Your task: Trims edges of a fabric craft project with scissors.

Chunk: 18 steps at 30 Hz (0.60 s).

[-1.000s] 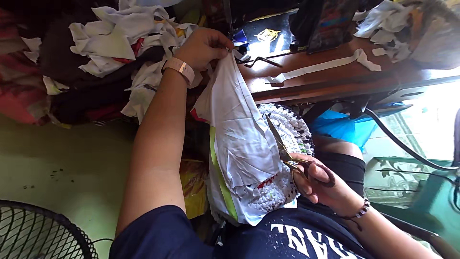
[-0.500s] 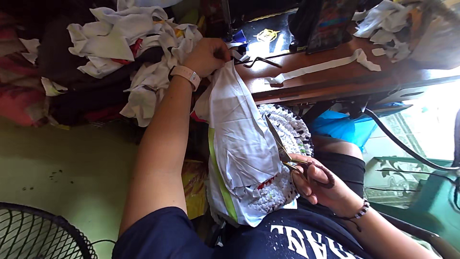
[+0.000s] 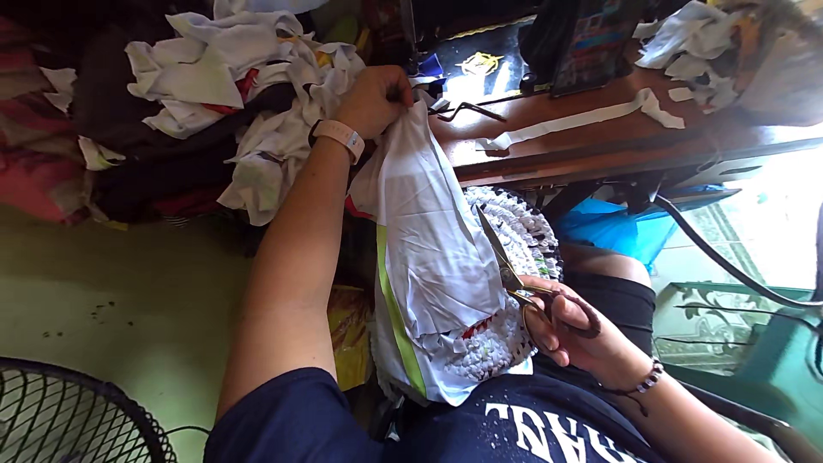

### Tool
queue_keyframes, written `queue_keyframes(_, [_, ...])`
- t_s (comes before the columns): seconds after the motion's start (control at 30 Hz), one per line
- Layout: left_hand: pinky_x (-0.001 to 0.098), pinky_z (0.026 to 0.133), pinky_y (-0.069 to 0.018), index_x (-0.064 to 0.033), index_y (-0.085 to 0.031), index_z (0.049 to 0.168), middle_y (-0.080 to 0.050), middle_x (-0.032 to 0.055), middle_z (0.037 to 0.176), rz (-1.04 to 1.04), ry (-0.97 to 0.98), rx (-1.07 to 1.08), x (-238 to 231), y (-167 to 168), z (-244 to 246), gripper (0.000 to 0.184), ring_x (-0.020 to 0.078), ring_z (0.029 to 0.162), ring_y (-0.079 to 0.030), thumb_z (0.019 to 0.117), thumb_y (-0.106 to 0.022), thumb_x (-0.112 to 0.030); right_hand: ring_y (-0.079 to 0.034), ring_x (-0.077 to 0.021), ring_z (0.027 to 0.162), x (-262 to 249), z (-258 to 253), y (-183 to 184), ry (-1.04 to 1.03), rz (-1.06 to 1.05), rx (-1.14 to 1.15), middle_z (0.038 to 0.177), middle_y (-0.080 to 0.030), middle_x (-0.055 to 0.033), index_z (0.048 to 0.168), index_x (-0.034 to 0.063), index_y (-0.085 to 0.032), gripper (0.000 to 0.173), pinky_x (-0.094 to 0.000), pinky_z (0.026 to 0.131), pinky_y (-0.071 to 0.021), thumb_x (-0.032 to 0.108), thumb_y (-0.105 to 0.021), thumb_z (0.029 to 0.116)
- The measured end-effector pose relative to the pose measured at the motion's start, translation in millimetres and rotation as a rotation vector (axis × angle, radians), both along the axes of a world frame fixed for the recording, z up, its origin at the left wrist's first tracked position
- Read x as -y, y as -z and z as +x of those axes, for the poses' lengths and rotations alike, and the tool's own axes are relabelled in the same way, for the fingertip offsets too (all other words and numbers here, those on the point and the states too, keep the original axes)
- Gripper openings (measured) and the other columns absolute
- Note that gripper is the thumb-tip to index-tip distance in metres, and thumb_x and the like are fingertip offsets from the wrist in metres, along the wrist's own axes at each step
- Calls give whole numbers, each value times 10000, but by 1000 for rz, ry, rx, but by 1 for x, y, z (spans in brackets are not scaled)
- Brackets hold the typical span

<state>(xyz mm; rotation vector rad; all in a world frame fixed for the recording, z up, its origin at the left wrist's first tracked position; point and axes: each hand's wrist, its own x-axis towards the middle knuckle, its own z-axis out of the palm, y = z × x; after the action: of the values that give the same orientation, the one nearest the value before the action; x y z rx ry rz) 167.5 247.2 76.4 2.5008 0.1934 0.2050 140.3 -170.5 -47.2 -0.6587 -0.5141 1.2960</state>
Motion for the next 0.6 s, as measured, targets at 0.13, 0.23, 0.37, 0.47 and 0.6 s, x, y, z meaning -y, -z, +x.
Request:
queue_keyframes(0.13, [311, 838, -550, 23, -638, 1067, -679, 123, 1008, -44, -19, -1, -2, 4, -2, 169, 139, 894, -653, 902, -667, 44, -622, -16, 519, 0, 0, 1, 2, 5, 5, 691, -666, 51, 1283, 165, -658, 480, -165, 461, -525, 503, -681, 943])
queue_keyframes(0.23, [324, 835, -553, 18, -645, 1061, -683, 128, 1003, -35, -22, -8, -2, 3, -1, 164, 148, 891, -658, 901, -674, 37, -623, -20, 519, 0, 0, 1, -3, 7, 2, 694, -664, 47, 1280, 160, -658, 475, -166, 456, -523, 499, -678, 947])
queue_keyframes(0.37, [324, 794, -549, 7, -589, 1158, -687, 123, 1048, -90, -11, -38, 2, 2, 0, 284, 150, 889, -656, 881, -631, 55, -627, -24, 523, 1, 0, 1, -5, 10, -9, 694, -666, 44, 1282, 155, -657, 477, -170, 464, -530, 494, -681, 947])
queue_keyframes(0.47, [300, 799, -553, -16, -577, 1266, -680, 110, 1080, -102, 21, -40, 7, 1, 2, 365, 132, 896, -658, 904, -624, 8, -628, -24, 522, 1, 0, 1, 0, 6, -6, 691, -667, 43, 1287, 163, -657, 476, -171, 464, -531, 493, -684, 945])
queue_keyframes(0.6, [422, 915, -530, -39, -685, 1240, -669, 168, 1172, 132, 141, -56, 8, 3, 8, 352, 246, 1034, -646, 889, -666, -20, -625, -26, 517, 0, 0, 0, 4, 3, -3, 688, -667, 40, 1280, 167, -664, 475, -170, 461, -528, 496, -692, 938])
